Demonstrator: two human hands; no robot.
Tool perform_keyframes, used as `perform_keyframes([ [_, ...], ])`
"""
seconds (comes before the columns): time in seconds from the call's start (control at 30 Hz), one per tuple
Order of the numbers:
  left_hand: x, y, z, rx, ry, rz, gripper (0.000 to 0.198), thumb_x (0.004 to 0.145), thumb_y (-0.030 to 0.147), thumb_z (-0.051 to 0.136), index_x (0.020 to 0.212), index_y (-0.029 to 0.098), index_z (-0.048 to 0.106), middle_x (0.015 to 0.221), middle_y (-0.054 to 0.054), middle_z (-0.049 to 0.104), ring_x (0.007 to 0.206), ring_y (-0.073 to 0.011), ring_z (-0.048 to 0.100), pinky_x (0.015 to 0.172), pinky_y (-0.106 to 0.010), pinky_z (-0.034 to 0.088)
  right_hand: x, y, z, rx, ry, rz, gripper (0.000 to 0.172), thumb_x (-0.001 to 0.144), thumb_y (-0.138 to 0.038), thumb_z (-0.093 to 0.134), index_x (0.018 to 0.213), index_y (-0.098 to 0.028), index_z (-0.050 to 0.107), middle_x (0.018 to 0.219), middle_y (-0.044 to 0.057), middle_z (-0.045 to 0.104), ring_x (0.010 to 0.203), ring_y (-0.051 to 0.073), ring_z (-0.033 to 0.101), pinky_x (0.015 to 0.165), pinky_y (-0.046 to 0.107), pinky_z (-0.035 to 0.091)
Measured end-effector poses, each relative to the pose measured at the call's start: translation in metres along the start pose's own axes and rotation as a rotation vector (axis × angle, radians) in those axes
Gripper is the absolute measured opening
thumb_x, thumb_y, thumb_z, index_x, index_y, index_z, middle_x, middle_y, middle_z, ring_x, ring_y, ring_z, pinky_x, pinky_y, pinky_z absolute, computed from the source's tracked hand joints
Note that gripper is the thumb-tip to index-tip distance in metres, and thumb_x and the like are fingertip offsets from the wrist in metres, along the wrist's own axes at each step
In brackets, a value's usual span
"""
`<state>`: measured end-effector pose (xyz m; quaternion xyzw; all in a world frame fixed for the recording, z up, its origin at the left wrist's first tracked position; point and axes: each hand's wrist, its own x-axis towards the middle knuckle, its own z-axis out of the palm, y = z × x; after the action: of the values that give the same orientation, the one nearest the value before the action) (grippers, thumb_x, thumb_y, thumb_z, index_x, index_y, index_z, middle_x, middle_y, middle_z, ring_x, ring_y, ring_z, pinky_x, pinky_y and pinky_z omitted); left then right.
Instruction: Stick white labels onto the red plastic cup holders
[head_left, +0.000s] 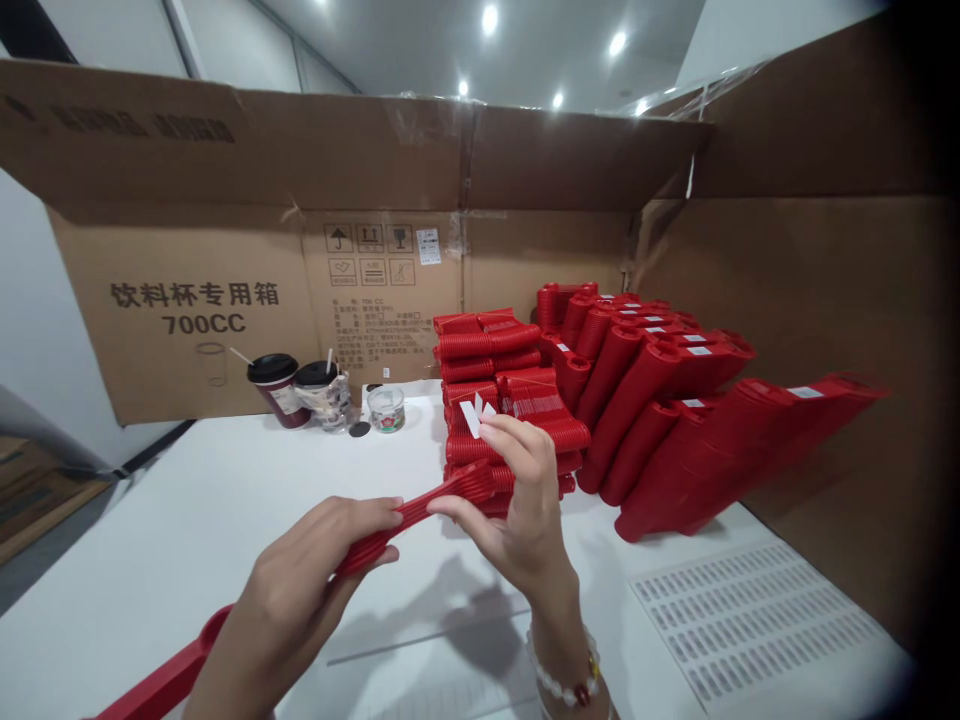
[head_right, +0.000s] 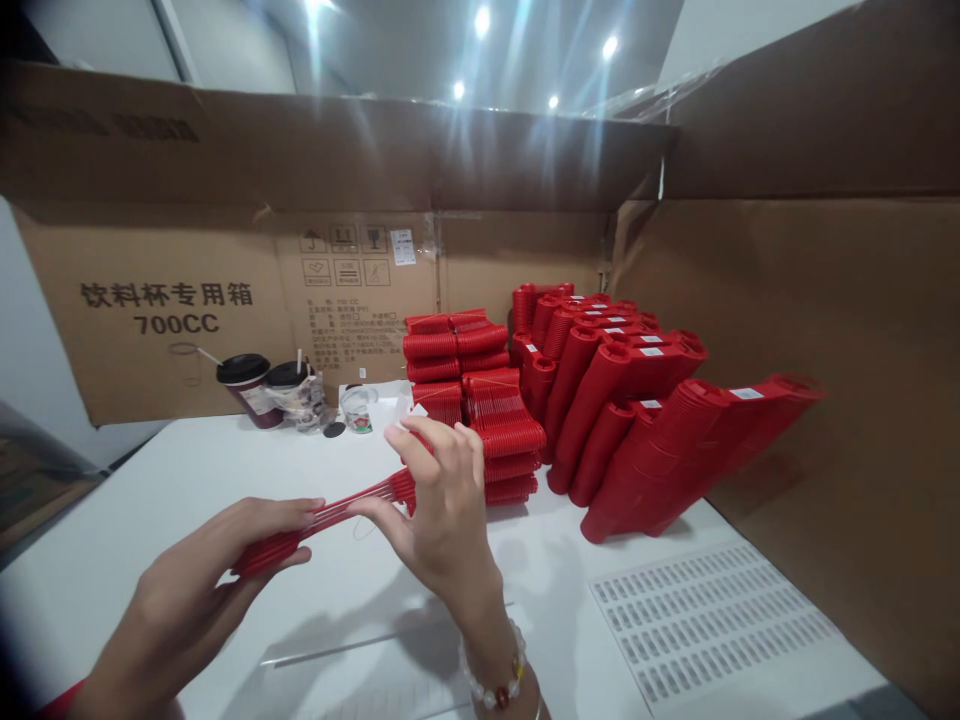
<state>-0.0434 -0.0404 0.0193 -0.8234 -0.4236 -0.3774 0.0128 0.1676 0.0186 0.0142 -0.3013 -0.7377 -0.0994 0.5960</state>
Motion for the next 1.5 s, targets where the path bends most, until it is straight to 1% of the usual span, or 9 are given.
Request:
perform_keyframes([
  [0.2, 0.0, 0.0, -0.001, -0.003, -0.033, 0.007, 0.026, 0.091, 0.019, 0.057, 0.117, 0.025, 0.055, 0.101, -0.003, 0.069, 0.089, -0.0147, 0.067, 0.077, -0.022, 0.051, 0.0, -0.001, 0.0, -0.01, -0.034, -0.011, 0.067, 0.081, -0.036, 0.073, 0.135, -0.022, 0.036, 0.121, 0.015, 0.056, 0.112, 0.028, 0.056, 0.1, 0.052, 0.042],
  [0.47, 0.002, -0.002, 0.003, 0.0, -0.028, -0.029, 0.021, 0.092, 0.024, 0.056, 0.113, 0.024, 0.058, 0.097, -0.004, 0.071, 0.084, -0.0166, 0.068, 0.073, -0.025, 0.053, -0.001, 0.0, 0.002, -0.033, -0.068, -0.034, 0.063, 0.084, -0.036, 0.07, 0.135, -0.022, 0.036, 0.12, 0.014, 0.058, 0.112, 0.026, 0.056, 0.101, 0.051, 0.039],
  [0.63, 0.004, -0.003, 0.002, -0.027, -0.042, -0.047, 0.019, 0.092, 0.023, 0.055, 0.11, 0.024, 0.058, 0.097, -0.002, 0.071, 0.083, -0.0149, 0.069, 0.071, -0.023, 0.053, -0.001, 0.001, 0.003, -0.045, -0.163, -0.026, 0.06, 0.086, -0.034, 0.068, 0.135, -0.02, 0.036, 0.123, 0.015, 0.057, 0.115, 0.026, 0.055, 0.102, 0.051, 0.037],
  [0.83, 0.003, -0.008, 0.003, -0.035, -0.049, -0.077, 0.017, 0.091, 0.027, 0.057, 0.107, 0.024, 0.058, 0.095, -0.002, 0.072, 0.081, -0.0164, 0.069, 0.07, -0.023, 0.054, -0.002, 0.008, 0.002, -0.089, -0.27, 0.026, 0.061, 0.084, -0.033, 0.07, 0.134, -0.02, 0.038, 0.126, 0.014, 0.057, 0.116, 0.028, 0.053, 0.103, 0.052, 0.035],
  [0.97, 0.002, -0.01, 0.002, -0.043, -0.003, -0.097, 0.018, 0.089, 0.03, 0.06, 0.106, 0.026, 0.059, 0.097, 0.001, 0.072, 0.082, -0.0148, 0.07, 0.071, -0.019, 0.054, -0.002, 0.012, -0.001, -0.088, -0.233, 0.051, 0.061, 0.086, -0.031, 0.067, 0.136, -0.022, 0.035, 0.127, 0.013, 0.056, 0.119, 0.027, 0.051, 0.103, 0.051, 0.035],
  [1.1, 0.002, -0.011, 0.002, -0.061, 0.007, -0.119, 0.02, 0.088, 0.031, 0.061, 0.107, 0.027, 0.059, 0.097, 0.001, 0.072, 0.079, -0.0136, 0.069, 0.064, -0.016, 0.053, -0.002, 0.013, -0.003, -0.079, -0.211, 0.082, 0.062, 0.085, -0.031, 0.069, 0.136, -0.021, 0.036, 0.127, 0.013, 0.056, 0.121, 0.027, 0.05, 0.103, 0.049, 0.035],
  [1.27, -0.001, -0.014, 0.003, -0.079, 0.009, -0.159, 0.02, 0.088, 0.032, 0.06, 0.107, 0.027, 0.059, 0.097, 0.0, 0.072, 0.082, -0.0146, 0.069, 0.057, -0.014, 0.053, -0.002, 0.008, -0.005, -0.033, -0.168, 0.074, 0.057, 0.087, -0.03, 0.067, 0.135, -0.02, 0.037, 0.125, 0.013, 0.056, 0.118, 0.025, 0.051, 0.102, 0.047, 0.037],
  [1.4, -0.001, -0.014, 0.003, -0.082, 0.011, -0.152, 0.02, 0.088, 0.033, 0.061, 0.107, 0.028, 0.059, 0.098, 0.002, 0.072, 0.083, -0.0131, 0.069, 0.058, -0.013, 0.053, -0.001, 0.002, -0.003, -0.012, -0.158, 0.056, 0.06, 0.085, -0.034, 0.069, 0.134, -0.019, 0.038, 0.124, 0.014, 0.056, 0.115, 0.026, 0.052, 0.102, 0.049, 0.037],
  [1.5, 0.0, -0.013, 0.003, -0.067, 0.015, -0.118, 0.018, 0.089, 0.031, 0.06, 0.107, 0.028, 0.059, 0.097, 0.002, 0.072, 0.083, -0.0127, 0.069, 0.066, -0.015, 0.054, -0.001, 0.0, 0.001, -0.008, -0.182, 0.048, 0.06, 0.085, -0.034, 0.069, 0.134, -0.019, 0.037, 0.122, 0.014, 0.057, 0.113, 0.026, 0.053, 0.102, 0.05, 0.036],
])
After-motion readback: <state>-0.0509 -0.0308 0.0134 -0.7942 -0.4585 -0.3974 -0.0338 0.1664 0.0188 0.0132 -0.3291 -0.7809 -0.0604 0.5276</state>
